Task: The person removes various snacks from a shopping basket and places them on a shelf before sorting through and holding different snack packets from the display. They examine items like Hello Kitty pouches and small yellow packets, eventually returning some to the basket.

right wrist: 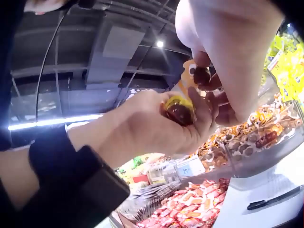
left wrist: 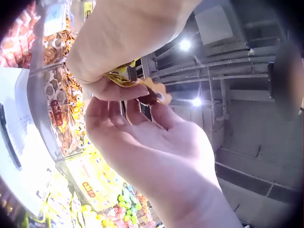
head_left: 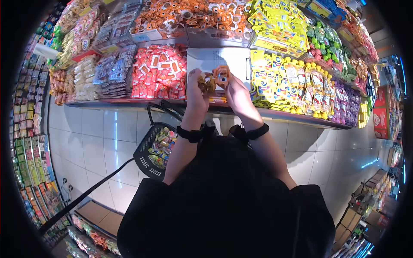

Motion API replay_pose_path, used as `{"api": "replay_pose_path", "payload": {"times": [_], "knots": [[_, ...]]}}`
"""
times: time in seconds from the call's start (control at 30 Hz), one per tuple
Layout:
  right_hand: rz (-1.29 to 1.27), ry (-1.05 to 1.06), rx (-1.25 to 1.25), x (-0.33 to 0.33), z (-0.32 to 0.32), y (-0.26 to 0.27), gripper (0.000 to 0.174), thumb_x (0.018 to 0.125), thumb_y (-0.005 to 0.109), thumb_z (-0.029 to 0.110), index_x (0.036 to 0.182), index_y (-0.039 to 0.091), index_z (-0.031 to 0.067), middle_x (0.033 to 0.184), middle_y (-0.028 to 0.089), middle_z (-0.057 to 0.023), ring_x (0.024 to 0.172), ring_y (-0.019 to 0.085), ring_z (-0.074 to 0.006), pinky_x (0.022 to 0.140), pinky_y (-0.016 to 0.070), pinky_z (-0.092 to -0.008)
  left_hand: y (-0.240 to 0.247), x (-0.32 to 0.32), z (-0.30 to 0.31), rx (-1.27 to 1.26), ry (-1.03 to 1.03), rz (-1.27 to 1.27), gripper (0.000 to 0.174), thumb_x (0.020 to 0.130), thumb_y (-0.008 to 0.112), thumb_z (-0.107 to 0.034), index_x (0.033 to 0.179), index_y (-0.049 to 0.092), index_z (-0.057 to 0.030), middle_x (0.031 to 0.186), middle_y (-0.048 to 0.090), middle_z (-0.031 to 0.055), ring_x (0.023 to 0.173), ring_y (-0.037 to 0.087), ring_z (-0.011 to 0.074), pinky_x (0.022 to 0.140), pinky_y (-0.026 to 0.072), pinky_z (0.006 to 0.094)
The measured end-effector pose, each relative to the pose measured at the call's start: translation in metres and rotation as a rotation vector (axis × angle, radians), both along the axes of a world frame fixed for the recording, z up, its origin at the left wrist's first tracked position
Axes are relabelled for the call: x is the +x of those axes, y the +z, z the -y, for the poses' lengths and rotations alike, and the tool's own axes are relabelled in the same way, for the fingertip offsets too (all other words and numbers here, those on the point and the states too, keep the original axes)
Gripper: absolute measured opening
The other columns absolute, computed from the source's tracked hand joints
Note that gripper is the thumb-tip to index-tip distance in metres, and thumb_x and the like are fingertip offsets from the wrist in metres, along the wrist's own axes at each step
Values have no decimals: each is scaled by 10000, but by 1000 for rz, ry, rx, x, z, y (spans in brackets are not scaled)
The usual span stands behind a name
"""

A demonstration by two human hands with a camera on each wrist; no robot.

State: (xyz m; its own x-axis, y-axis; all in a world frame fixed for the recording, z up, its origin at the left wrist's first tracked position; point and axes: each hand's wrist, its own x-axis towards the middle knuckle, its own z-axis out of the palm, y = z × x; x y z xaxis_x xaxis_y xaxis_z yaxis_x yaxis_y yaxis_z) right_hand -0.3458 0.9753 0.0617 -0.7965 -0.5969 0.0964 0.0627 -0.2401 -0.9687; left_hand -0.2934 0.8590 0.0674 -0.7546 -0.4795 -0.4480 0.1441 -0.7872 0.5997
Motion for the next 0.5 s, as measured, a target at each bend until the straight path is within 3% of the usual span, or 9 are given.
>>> {"api": "replay_pose_path", "payload": {"times": [0.07,0.13,0.2,0.23,0.3,0.4,0.5], "knots": [[-153,-2,35,-7,0,9,315,899,361,-28,1194,471,-52,1156,551,-146,1035,559,-222,937,428,-344,-11,1,9,53,-5,-22,232,873,567,-306,1012,499,-134,926,597,56,784,608,201,618,512,304],[-58,35,-12,-6,-2,10,340,881,333,-107,1194,455,-55,1164,546,-164,1042,569,-246,968,421,-367,-20,0,16,136,23,2,242,864,578,-341,990,508,-147,907,602,64,746,619,227,545,511,314],[271,105,-222,-14,-1,11,303,939,402,94,1214,457,-21,1141,568,-153,1031,574,-242,935,449,-373,-22,4,23,144,19,26,253,866,572,-383,976,506,-164,883,597,53,721,615,233,512,498,325],[571,195,-417,-22,1,-8,359,962,443,228,1243,450,4,1129,579,-139,1045,568,-234,899,475,-373,-23,8,28,132,-18,32,268,869,565,-409,980,500,-174,871,590,41,713,608,231,523,492,332],[571,122,-374,-25,2,-11,282,960,406,205,1145,499,12,1096,603,-167,942,620,-256,897,473,-413,-24,15,37,134,-24,-21,281,873,539,-443,953,490,-178,861,582,43,703,600,230,498,461,318],[678,85,-348,-35,1,-28,262,948,413,235,1086,509,34,979,627,-125,887,623,-227,840,482,-343,-23,21,46,147,-16,-47,322,880,485,-505,906,471,-185,845,566,46,690,585,225,463,406,294],[882,283,-458,-58,7,-46,228,934,345,232,980,528,103,814,602,-47,697,587,-143,649,478,-255,-29,25,54,166,32,-12,351,874,450,-540,915,472,-191,853,566,53,698,583,239,459,401,306]]}}
